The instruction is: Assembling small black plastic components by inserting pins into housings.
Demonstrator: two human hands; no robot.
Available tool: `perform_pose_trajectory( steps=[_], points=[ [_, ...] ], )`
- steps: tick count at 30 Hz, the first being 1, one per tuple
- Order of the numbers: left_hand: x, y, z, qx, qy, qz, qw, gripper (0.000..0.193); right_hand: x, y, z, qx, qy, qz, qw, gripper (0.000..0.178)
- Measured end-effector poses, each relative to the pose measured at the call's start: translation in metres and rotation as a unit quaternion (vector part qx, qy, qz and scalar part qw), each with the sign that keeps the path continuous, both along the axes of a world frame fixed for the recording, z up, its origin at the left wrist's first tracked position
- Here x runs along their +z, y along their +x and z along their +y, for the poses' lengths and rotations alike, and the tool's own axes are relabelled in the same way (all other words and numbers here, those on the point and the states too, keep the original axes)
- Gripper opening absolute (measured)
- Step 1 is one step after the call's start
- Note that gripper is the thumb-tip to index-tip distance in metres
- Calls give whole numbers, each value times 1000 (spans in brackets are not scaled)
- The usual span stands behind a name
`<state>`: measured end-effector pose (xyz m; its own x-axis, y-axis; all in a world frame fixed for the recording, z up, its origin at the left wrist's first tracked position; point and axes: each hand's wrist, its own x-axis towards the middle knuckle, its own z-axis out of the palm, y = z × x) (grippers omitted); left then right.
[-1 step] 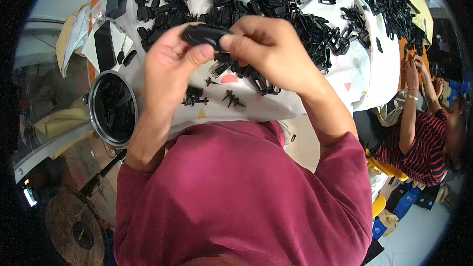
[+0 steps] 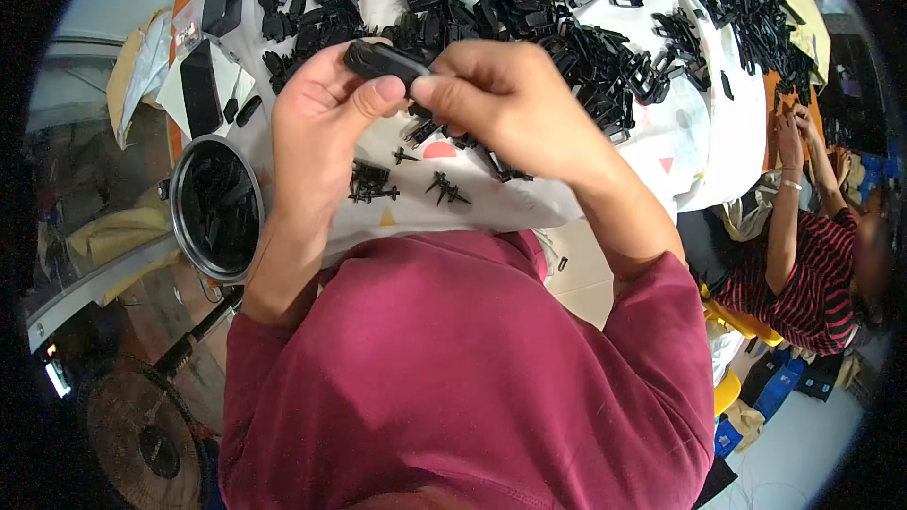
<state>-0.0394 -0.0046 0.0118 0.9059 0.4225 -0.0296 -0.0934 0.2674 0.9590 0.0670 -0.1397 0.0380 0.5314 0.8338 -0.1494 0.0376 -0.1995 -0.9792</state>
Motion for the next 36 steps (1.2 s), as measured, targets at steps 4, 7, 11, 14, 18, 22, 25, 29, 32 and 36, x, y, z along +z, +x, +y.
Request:
perform_pose_trajectory(
  steps=[4, 7, 11, 14, 18, 22, 25, 29, 32, 36],
  points=[
    [-2, 4, 3, 4, -76, -18, 997, 29, 1, -4, 0, 13, -56, -17, 998, 27],
    [-6, 4, 7, 11, -101, -10, 995, 31, 0, -11, -3, 7, -52, -33, 998, 25],
    [2, 4, 2, 47, -136, -39, 989, 35, 2, -24, 0, -81, 1, -171, 982, 27],
    [6, 7, -5, 49, -126, -70, 988, 36, -13, -24, 2, -100, 57, -177, 977, 35],
    [-1, 4, -3, 23, -81, -67, 994, 32, -16, -30, 8, -127, 120, -162, 971, 31],
    [-4, 3, -7, 40, -41, -102, 993, 31, -21, -31, 8, -154, 125, -228, 953, 27],
    [-8, 3, -7, 39, -41, -123, 991, 30, -24, -27, 5, -135, 138, -345, 918, 25],
    [-6, 0, -7, 20, -62, -101, 993, 30, -21, -26, 3, -126, 123, -384, 906, 23],
    [3, 2, -9, 9, -83, -67, 994, 29, -22, -26, 1, -138, 160, -321, 923, 22],
    [4, -1, -7, 10, -53, -46, 997, 26, -16, -27, 4, -138, 154, -410, 888, 20]
  ],
)
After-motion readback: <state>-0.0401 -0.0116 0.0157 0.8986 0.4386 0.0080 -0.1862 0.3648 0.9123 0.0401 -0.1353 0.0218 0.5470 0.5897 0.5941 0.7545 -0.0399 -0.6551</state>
